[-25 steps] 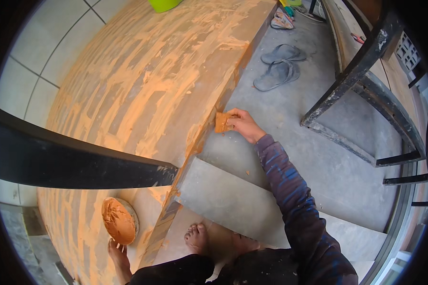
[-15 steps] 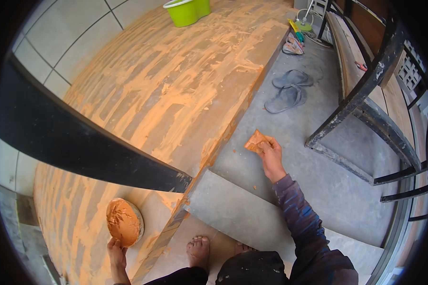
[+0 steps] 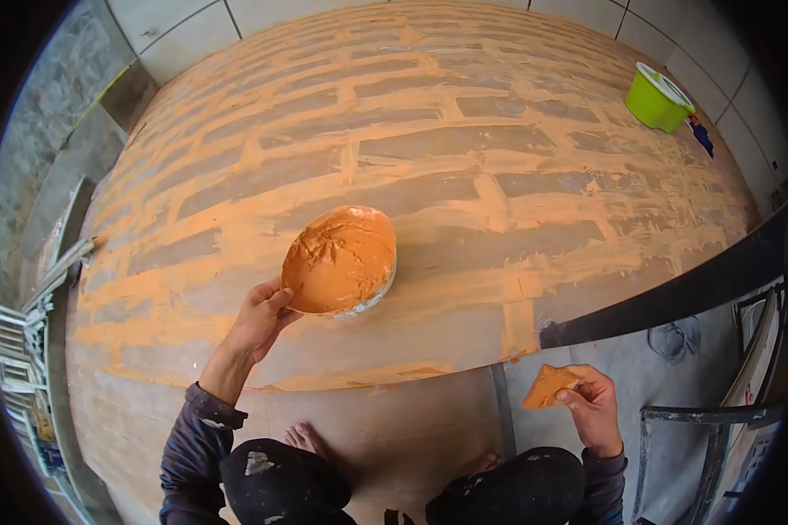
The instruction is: The person applies orange grout to the edge of a wood-look tile floor using a small sponge, taking more material from a small bowl-like container as needed.
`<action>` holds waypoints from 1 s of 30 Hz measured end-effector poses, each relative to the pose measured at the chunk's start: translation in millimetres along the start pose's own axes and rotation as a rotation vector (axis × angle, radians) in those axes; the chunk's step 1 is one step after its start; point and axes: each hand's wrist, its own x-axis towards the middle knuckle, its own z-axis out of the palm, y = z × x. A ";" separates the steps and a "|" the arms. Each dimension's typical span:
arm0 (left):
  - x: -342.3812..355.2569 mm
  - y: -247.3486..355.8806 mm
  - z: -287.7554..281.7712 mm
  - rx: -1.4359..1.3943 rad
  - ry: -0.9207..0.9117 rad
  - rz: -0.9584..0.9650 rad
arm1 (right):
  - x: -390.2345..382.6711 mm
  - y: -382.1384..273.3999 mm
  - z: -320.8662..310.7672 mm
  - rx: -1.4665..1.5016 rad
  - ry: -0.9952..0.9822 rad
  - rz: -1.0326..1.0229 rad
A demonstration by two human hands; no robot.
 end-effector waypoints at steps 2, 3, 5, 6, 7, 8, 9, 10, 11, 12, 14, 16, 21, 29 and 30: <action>-7.5 7.7 1.1 -0.060 -0.024 0.017 | 23.6 -40.5 21.9 -0.066 -0.010 0.037; -9.1 13.7 2.5 -0.121 -0.055 0.055 | 28.8 -62.0 35.4 -0.134 -0.018 0.051; -20.6 41.9 2.6 -0.217 -0.101 0.013 | 34.6 -88.7 64.5 -0.169 0.028 0.086; -31.0 67.2 -5.0 -0.288 -0.116 0.010 | 34.7 -104.6 89.1 -0.130 0.051 0.166; -47.1 82.4 -7.9 -0.288 -0.127 -0.017 | 30.7 -118.7 108.8 -0.086 0.061 0.248; -64.9 97.5 -10.7 -0.331 -0.103 -0.043 | 26.7 -137.2 132.3 -0.084 0.078 0.270; -84.2 115.9 -16.1 -0.374 -0.082 -0.072 | 18.9 -158.0 161.3 -0.044 0.097 0.370; -99.3 134.0 -19.6 -0.417 -0.082 -0.085 | 12.8 -177.3 188.1 0.001 0.117 0.465; -113.0 153.1 -20.9 -0.462 -0.077 -0.100 | 8.0 -198.7 213.8 0.007 0.136 0.487; -127.4 176.1 -17.8 -0.491 -0.054 -0.119 | 1.9 -221.4 238.0 0.025 0.180 0.465; -110.6 210.0 7.5 -0.560 0.008 -0.132 | 33.1 -258.4 243.1 0.047 0.232 0.403; -114.1 238.8 16.1 -0.468 -0.013 -0.095 | 38.2 -295.2 260.3 0.028 0.258 0.356; -66.9 325.9 49.6 -0.300 -0.184 -0.079 | 109.5 -376.7 290.3 -0.335 0.271 0.195; 83.1 435.9 183.2 0.060 -0.486 -0.002 | 263.0 -426.1 225.9 -0.839 0.588 -0.119; 102.8 451.6 204.7 0.122 -0.529 -0.001 | 281.4 -427.8 211.3 -0.822 0.635 -0.162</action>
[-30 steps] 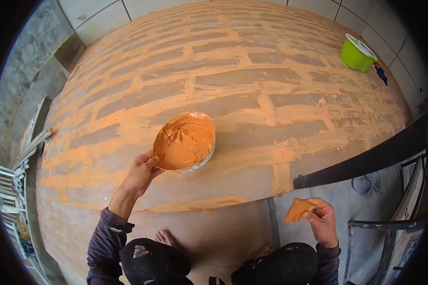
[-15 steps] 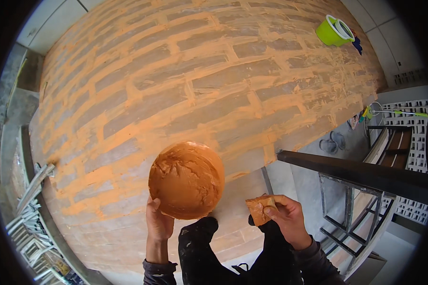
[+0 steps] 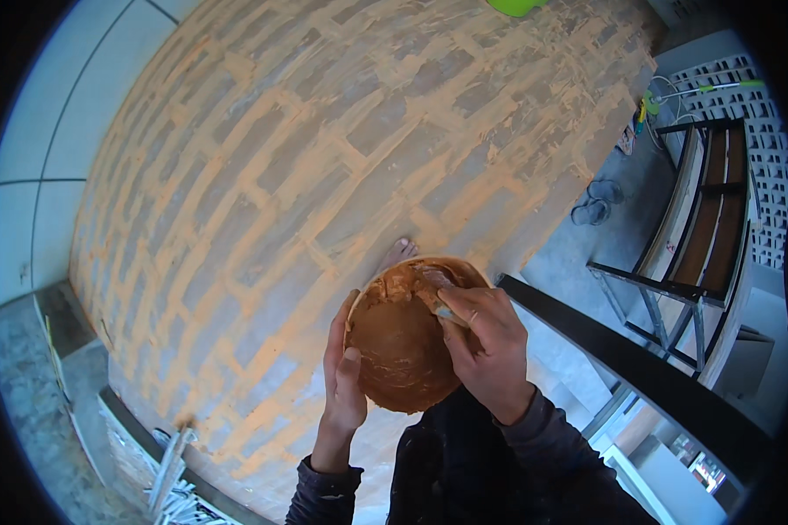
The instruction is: The person applies orange grout to the edge of a wood-look tile floor using a small sponge, taking more material from a small bowl-like container as needed.
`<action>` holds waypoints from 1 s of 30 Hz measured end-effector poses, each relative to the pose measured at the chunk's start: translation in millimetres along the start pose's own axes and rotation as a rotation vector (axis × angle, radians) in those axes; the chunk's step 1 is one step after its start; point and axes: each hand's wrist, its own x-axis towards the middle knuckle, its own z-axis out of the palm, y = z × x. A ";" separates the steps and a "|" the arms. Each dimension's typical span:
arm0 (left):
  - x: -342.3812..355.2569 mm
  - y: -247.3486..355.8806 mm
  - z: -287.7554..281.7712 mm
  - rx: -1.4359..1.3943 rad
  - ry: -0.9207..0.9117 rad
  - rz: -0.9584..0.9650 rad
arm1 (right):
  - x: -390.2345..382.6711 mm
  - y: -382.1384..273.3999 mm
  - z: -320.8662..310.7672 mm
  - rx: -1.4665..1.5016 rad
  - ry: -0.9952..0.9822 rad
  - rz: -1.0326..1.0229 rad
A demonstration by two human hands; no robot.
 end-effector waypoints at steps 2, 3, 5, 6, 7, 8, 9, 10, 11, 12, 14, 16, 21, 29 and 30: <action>59.2 22.5 20.8 0.068 -0.075 -0.017 | 46.7 19.0 -4.3 -0.021 0.096 -0.012; 88.9 29.0 21.7 0.082 -0.138 -0.049 | 65.7 24.4 -0.9 -0.039 0.137 0.046; 137.4 43.9 35.7 0.055 -0.149 -0.100 | 103.1 37.0 -6.0 -0.007 0.098 0.146; 164.6 54.9 44.5 0.066 -0.193 -0.090 | 121.0 40.9 -8.6 -0.011 0.122 0.156; 185.8 66.7 52.2 0.058 -0.211 -0.120 | 139.2 41.8 -17.1 -0.028 0.157 0.183; 205.9 77.3 62.8 0.052 -0.228 -0.149 | 157.5 42.9 -27.4 -0.029 0.135 0.213; 223.3 89.2 75.0 0.061 -0.271 -0.157 | 172.8 42.9 -38.7 -0.024 0.111 0.242; 241.6 101.0 87.4 0.111 -0.300 -0.167 | 184.6 48.0 -47.4 -0.012 0.128 0.269; 258.3 111.4 99.7 0.161 -0.327 -0.174 | 194.9 53.3 -59.2 -0.018 0.165 0.292; 273.3 118.7 109.0 0.190 -0.344 -0.176 | 205.1 58.4 -71.3 0.083 0.117 0.331; 302.8 134.1 137.7 0.196 -0.399 -0.208 | 222.8 69.9 -99.8 0.193 0.101 0.378; 332.9 147.1 163.9 0.178 -0.454 -0.264 | 243.4 76.0 -136.4 0.363 0.078 0.494; 419.9 167.4 244.8 0.119 -0.573 -0.404 | 268.5 116.7 -227.9 1.271 0.512 0.865; 569.3 156.4 420.6 0.271 -0.705 -0.498 | 252.5 225.5 -359.4 1.552 1.171 0.630; 583.0 151.9 445.7 0.299 -0.744 -0.504 | 245.1 239.7 -373.2 1.521 1.251 0.623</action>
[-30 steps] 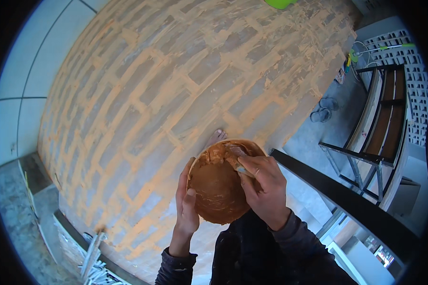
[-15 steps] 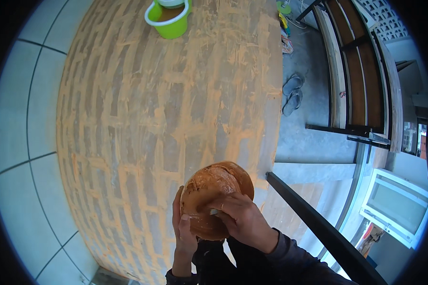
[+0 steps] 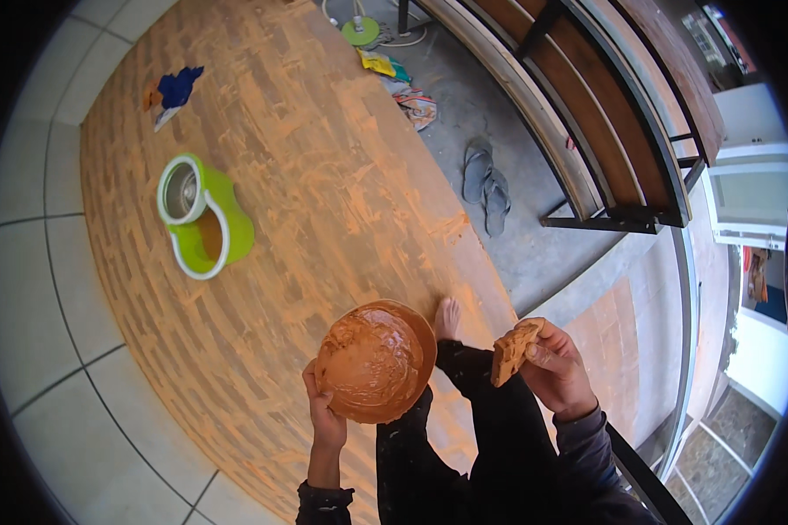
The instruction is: The person applies orange grout to the edge of a wood-look tile floor using a small sponge, taking more material from a small bowl-like container as needed.
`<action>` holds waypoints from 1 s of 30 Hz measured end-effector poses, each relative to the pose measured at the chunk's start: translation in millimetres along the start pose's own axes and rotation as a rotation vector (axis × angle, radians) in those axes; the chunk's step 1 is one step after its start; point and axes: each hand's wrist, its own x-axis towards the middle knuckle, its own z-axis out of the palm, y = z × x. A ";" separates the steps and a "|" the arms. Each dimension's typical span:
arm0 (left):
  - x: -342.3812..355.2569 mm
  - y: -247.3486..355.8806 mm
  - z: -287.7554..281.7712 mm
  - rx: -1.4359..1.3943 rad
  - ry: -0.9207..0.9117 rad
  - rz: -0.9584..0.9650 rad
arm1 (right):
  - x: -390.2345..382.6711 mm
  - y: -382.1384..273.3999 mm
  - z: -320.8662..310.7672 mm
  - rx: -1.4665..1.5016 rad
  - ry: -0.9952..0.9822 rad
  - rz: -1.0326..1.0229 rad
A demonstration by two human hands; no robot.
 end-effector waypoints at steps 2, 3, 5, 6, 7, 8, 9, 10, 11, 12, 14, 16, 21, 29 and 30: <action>52.6 24.6 19.7 0.024 -0.027 -0.060 | 27.3 -29.3 -25.4 0.017 0.051 -0.075; 87.5 46.1 30.8 0.053 -0.045 -0.094 | 55.4 -46.0 -25.3 0.044 0.090 -0.081; 150.3 65.8 57.7 0.151 0.036 -0.153 | 107.9 -68.2 -54.7 0.019 0.184 -0.126; 183.4 81.6 66.9 0.183 0.018 -0.161 | 141.4 -72.8 -75.6 0.018 0.204 -0.132; 217.9 85.8 76.0 0.194 -0.011 -0.148 | 177.3 -79.1 -98.5 0.026 0.206 -0.155; 256.0 89.5 86.5 0.202 -0.037 -0.135 | 213.5 -85.0 -118.8 0.011 0.260 -0.163; 296.5 89.9 90.3 0.249 -0.013 -0.131 | 238.1 -71.2 -138.7 0.012 0.343 -0.129; 337.8 87.2 92.2 0.305 0.015 -0.167 | 265.8 -66.5 -164.0 0.013 0.328 -0.112; 376.7 79.0 89.4 0.330 -0.002 -0.174 | 288.6 -59.0 -192.0 0.025 0.352 -0.115; 416.9 72.7 90.7 0.346 -0.017 -0.143 | 314.3 -55.6 -209.2 0.012 0.371 -0.107; 480.5 61.6 113.9 0.373 -0.005 -0.148 | 354.2 -37.9 -243.6 0.021 0.418 -0.074; 536.8 51.1 113.9 0.378 -0.005 -0.159 | 390.9 -20.3 -273.0 -0.038 0.385 -0.085; 640.0 2.9 128.9 0.314 0.011 -0.223 | 439.3 13.7 -326.1 -0.133 0.426 -0.075; 740.0 -79.1 141.9 0.324 -0.077 -0.137 | 481.5 74.8 -387.4 -0.482 0.340 -0.081; 739.1 -84.7 139.9 0.327 -0.066 -0.118 | 482.5 85.5 -382.5 -0.497 0.357 -0.164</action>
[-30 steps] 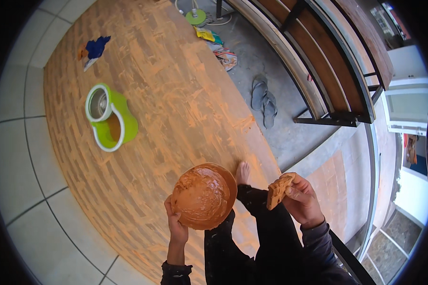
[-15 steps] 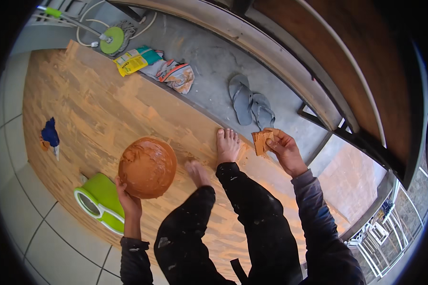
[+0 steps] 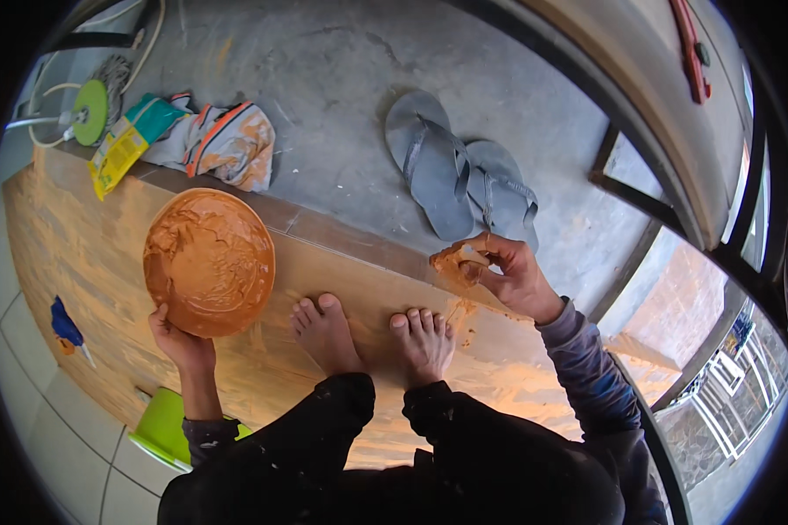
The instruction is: The person applies orange grout to the edge of a wood-look tile floor using a small sponge, taking more material from a small bowl-like container as needed.
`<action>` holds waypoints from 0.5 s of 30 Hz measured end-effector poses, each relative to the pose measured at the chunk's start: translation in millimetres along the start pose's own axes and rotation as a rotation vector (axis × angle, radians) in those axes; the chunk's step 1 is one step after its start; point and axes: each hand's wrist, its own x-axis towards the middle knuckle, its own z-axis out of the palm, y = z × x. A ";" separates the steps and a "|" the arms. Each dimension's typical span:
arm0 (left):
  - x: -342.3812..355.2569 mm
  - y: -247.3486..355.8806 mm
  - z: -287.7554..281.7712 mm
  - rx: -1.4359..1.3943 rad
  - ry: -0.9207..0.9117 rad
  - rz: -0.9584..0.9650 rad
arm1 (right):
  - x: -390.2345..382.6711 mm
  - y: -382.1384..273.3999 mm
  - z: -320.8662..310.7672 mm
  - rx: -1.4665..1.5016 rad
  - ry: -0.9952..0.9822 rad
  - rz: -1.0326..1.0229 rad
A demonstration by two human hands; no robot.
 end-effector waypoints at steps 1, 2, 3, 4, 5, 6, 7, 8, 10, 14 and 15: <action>0.7 -4.5 0.9 0.003 0.013 0.018 | -2.5 5.5 3.5 0.014 0.016 0.016; 3.3 -6.7 3.1 0.022 0.005 0.003 | -3.4 9.8 5.2 -0.116 0.000 0.003; 5.3 -8.3 9.9 0.006 0.038 0.020 | -3.5 9.3 3.2 -0.259 -0.018 -0.022; 6.8 -10.3 14.9 -0.010 0.072 0.038 | -9.6 8.9 6.7 -0.259 -0.006 -0.021; 7.4 -12.8 17.4 -0.009 0.062 0.035 | -19.6 8.3 14.0 -0.361 0.021 -0.094; 7.2 -13.0 19.9 -0.011 0.079 0.067 | -26.7 7.8 20.3 -0.460 0.047 -0.167; 7.2 -12.6 21.9 -0.014 0.098 0.100 | -29.8 9.1 24.2 -0.459 0.055 -0.166; 7.2 -11.9 23.9 -0.011 0.093 0.098 | -31.6 11.4 27.9 -0.487 0.086 -0.208; 6.2 -15.1 28.0 -0.018 0.074 0.087 | -34.2 20.1 35.5 -0.539 0.156 -0.283; 7.5 -16.7 36.4 -0.001 0.060 0.074 | -43.3 29.0 46.1 -0.763 0.171 -0.451; 6.2 -17.0 36.9 -0.001 0.064 0.078 | -48.7 30.3 45.9 -0.761 0.173 -0.447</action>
